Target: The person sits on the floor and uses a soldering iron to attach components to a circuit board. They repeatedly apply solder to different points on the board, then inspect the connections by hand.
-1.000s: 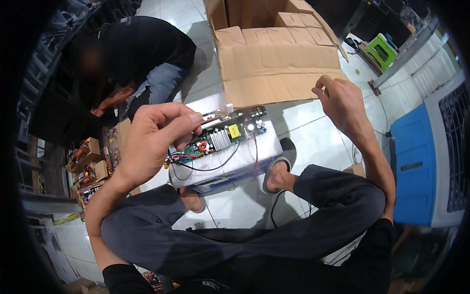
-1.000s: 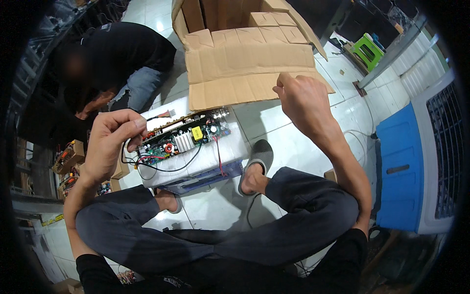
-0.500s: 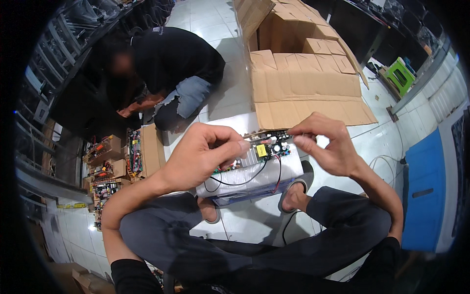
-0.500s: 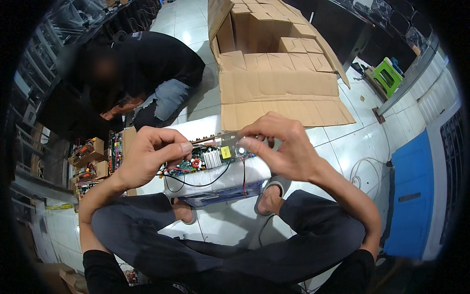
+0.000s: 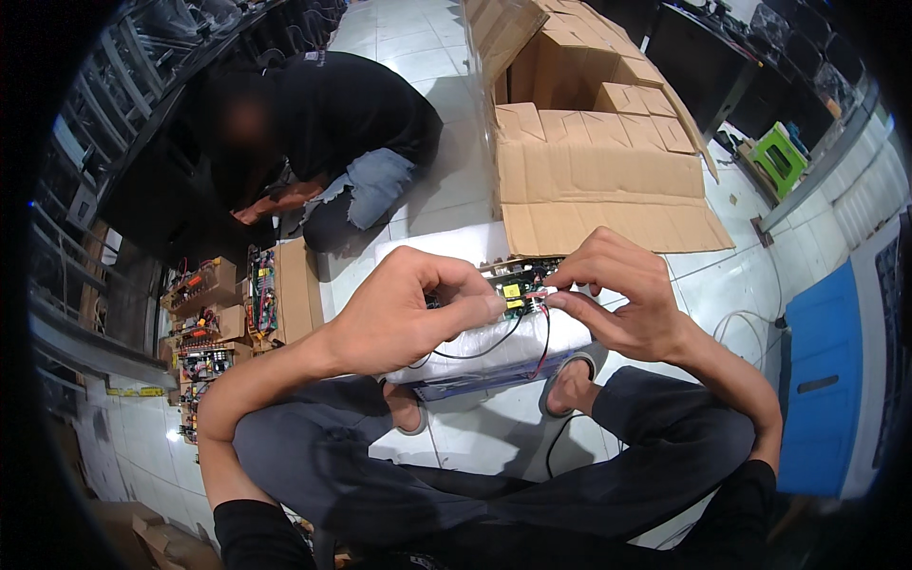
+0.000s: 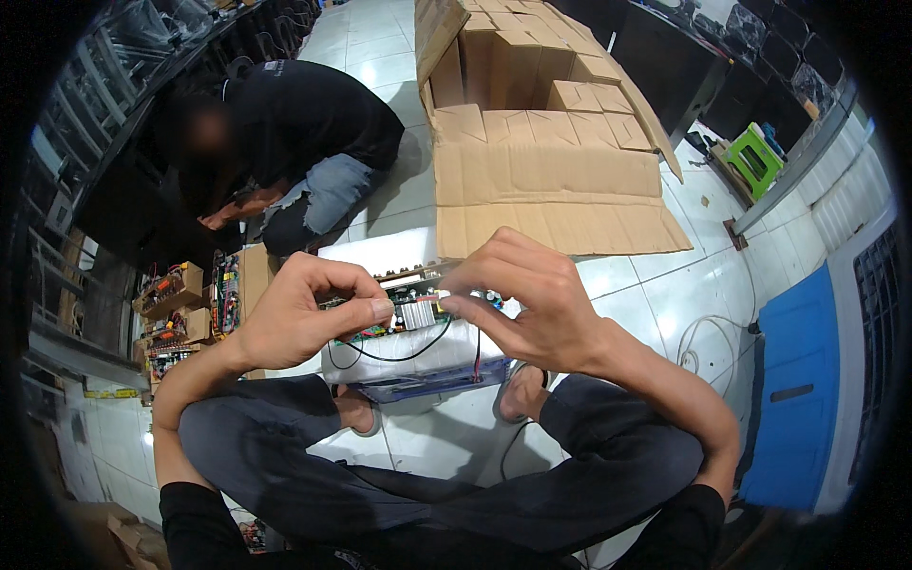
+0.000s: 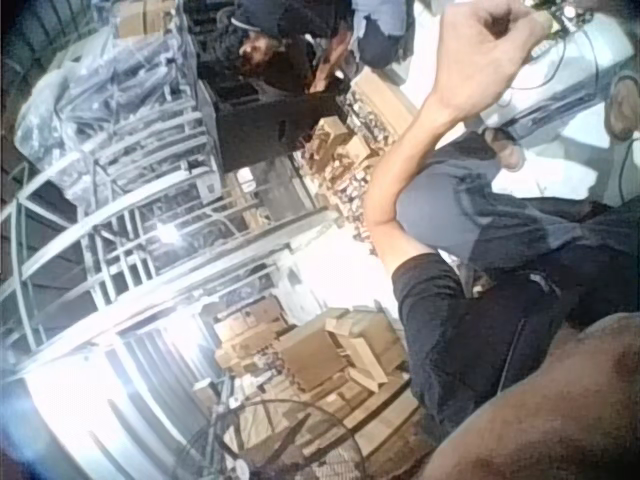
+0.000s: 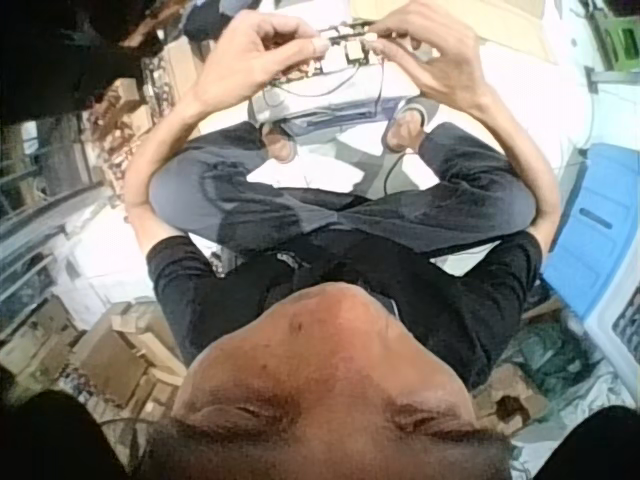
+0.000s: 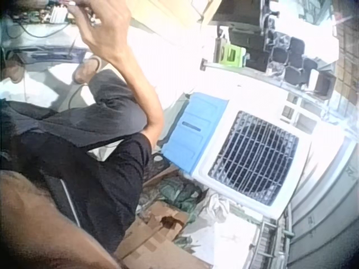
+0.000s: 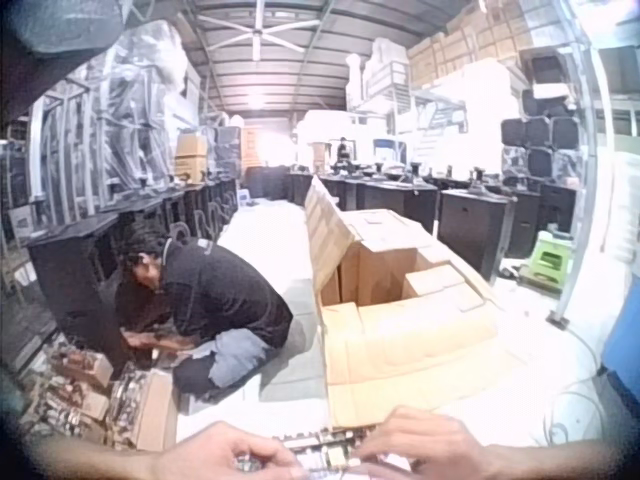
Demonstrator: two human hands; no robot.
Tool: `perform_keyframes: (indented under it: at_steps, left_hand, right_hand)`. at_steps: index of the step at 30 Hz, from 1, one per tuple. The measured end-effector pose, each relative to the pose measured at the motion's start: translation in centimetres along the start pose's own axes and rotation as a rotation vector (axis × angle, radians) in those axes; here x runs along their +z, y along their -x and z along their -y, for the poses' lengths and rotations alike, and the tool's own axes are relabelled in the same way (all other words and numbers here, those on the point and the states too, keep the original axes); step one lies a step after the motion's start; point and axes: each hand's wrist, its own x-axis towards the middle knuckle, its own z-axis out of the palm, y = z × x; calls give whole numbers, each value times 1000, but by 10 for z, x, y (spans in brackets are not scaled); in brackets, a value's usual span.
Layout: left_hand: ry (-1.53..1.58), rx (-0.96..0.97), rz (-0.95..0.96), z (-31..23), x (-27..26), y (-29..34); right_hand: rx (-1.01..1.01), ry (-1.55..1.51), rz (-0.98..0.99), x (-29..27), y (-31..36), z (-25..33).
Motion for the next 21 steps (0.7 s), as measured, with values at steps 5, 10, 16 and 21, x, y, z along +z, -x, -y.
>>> perform_keyframes:
  at_steps: [5,10,16,21]
  left_hand:
    - [-45,-29,-27,-2,0,-1]
    - [-62,2,-15,4,-2,-1]
    - [-68,30,-39,-5,-1,0]
    - [-96,52,-34,-8,-2,1]
  right_hand:
    - [103,-45,22,-2,3,1]
    - [9,1,-26,-2,2,-4]
    - [84,0,-39,-5,4,-4]
    - [119,-11,-48,-3,4,-3]
